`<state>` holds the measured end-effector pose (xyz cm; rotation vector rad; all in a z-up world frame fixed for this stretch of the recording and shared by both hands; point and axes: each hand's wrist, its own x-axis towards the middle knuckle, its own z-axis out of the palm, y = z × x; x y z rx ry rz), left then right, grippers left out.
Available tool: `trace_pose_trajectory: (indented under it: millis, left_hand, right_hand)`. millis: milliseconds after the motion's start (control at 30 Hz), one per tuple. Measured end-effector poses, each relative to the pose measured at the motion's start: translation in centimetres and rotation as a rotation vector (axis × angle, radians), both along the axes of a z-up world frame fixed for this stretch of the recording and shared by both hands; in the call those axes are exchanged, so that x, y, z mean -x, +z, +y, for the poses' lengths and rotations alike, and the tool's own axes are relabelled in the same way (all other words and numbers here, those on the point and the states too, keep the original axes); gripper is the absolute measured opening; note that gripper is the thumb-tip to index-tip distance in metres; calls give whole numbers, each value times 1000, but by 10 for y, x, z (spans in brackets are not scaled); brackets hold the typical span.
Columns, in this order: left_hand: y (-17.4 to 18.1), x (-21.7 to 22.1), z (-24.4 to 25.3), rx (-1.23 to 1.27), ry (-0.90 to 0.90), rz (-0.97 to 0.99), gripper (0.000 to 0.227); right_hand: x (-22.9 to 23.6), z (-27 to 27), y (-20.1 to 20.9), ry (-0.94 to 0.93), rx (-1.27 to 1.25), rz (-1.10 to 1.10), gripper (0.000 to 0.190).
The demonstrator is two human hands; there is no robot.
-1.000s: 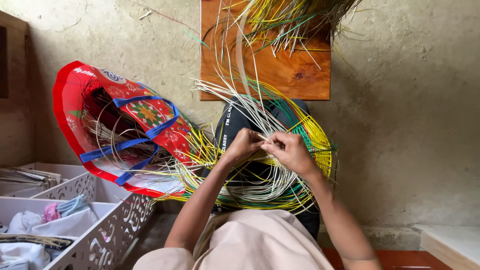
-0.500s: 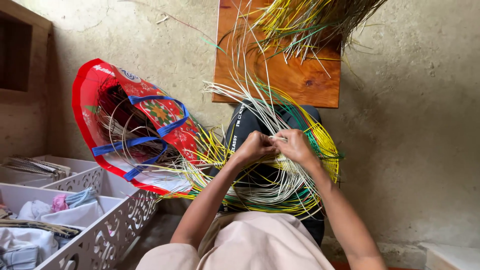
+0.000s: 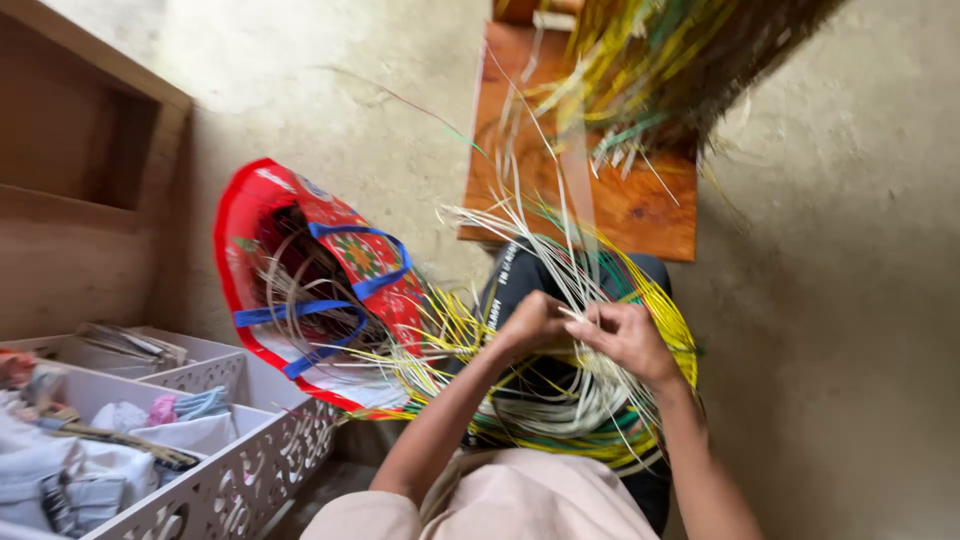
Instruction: Weaving colored plastic strands together to form a circular base for a handcrafted item
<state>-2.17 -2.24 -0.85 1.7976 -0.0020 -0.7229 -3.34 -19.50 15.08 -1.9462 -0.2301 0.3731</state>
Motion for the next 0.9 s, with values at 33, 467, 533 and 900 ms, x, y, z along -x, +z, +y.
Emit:
trace_pose_trajectory:
  millis: [33, 467, 533, 900]
  left_hand:
    - [16, -1, 0, -77, -52, 16, 28]
    - [-12, -2, -6, -243, -46, 37, 30]
    - [-2, -10, 2, -301, -37, 26, 34]
    - [25, 8, 8, -159, 36, -60, 22]
  right_hand:
    - [3, 0, 0, -8, 283, 15, 29]
    - [-8, -15, -85, 119, 955, 223, 38]
    - [-14, -7, -83, 112, 914, 170, 39]
    - [-27, 2, -97, -113, 45, 298, 24]
